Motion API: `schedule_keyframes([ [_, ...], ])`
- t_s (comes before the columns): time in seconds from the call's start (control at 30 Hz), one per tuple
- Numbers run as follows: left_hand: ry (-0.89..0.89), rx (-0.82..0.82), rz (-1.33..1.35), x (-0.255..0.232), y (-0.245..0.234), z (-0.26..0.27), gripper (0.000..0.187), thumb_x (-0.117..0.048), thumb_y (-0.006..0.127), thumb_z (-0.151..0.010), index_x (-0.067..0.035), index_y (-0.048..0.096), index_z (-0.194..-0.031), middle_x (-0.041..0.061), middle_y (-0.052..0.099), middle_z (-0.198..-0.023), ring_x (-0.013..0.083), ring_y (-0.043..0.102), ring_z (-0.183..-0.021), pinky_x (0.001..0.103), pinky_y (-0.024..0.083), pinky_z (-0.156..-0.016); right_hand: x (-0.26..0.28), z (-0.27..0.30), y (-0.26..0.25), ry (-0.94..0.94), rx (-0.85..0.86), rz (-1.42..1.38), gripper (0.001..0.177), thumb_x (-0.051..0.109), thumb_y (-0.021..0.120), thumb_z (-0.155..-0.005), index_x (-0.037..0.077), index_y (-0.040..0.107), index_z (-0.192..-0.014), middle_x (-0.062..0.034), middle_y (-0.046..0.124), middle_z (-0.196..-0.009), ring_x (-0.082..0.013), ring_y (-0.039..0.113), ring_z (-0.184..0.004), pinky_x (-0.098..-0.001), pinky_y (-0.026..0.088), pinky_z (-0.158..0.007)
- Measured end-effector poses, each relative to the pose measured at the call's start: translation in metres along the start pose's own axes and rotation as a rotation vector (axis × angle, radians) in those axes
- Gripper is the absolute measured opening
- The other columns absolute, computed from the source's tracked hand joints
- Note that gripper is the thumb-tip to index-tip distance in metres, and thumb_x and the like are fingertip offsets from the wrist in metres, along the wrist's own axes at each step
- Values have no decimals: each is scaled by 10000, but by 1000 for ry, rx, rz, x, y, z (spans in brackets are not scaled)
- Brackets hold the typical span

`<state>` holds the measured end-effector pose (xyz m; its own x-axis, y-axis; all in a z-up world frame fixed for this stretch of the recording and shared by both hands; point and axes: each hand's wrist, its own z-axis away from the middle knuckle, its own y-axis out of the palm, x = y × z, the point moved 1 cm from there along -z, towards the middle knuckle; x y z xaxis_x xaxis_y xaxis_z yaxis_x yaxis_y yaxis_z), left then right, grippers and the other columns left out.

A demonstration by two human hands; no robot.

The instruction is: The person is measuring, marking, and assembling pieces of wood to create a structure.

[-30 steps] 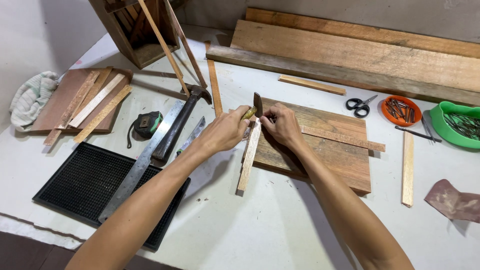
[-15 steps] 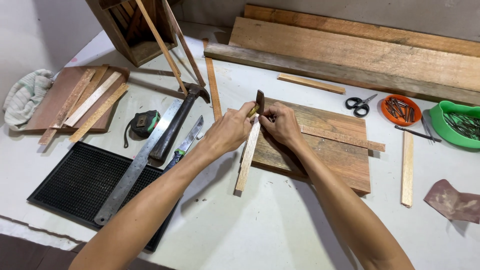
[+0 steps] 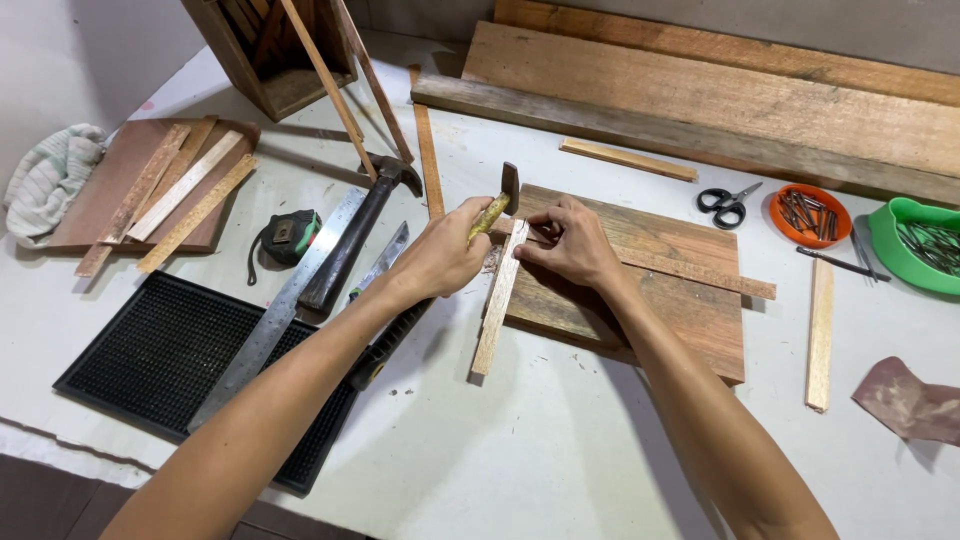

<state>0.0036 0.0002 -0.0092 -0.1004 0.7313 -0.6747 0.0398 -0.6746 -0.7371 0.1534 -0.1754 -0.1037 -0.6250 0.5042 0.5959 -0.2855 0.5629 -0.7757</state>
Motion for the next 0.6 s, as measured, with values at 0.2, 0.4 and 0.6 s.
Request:
schedule_keyframes([
  [0.2, -132, 91, 14, -31, -12, 12, 538, -98, 414, -962, -69, 386, -1499, 139, 728, -853, 141, 564, -457, 326, 500, -406, -10, -4, 5, -88, -12, -1, 705, 575, 873, -677, 62, 761, -1147, -107, 659, -1020, -250, 646, -919, -422, 589, -788],
  [0.4, -63, 37, 93, -20, -5, 4, 522, -58, 430, -927, -24, 440, -1447, 140, 729, -955, 136, 583, -443, 316, 498, -366, -4, -3, 1, -89, -1, -18, 686, 568, 869, -695, 52, 759, -1133, -109, 654, -1036, -245, 665, -929, -421, 596, -800],
  [0.6, 283, -133, -10, 67, 48, -38, 513, -84, 526, -967, 49, 474, -1460, 153, 669, -988, 71, 659, -609, 247, 541, -497, -11, -4, 6, -122, -19, -46, 662, 540, 864, -720, 35, 756, -1132, -118, 635, -1036, -251, 652, -933, -405, 592, -784],
])
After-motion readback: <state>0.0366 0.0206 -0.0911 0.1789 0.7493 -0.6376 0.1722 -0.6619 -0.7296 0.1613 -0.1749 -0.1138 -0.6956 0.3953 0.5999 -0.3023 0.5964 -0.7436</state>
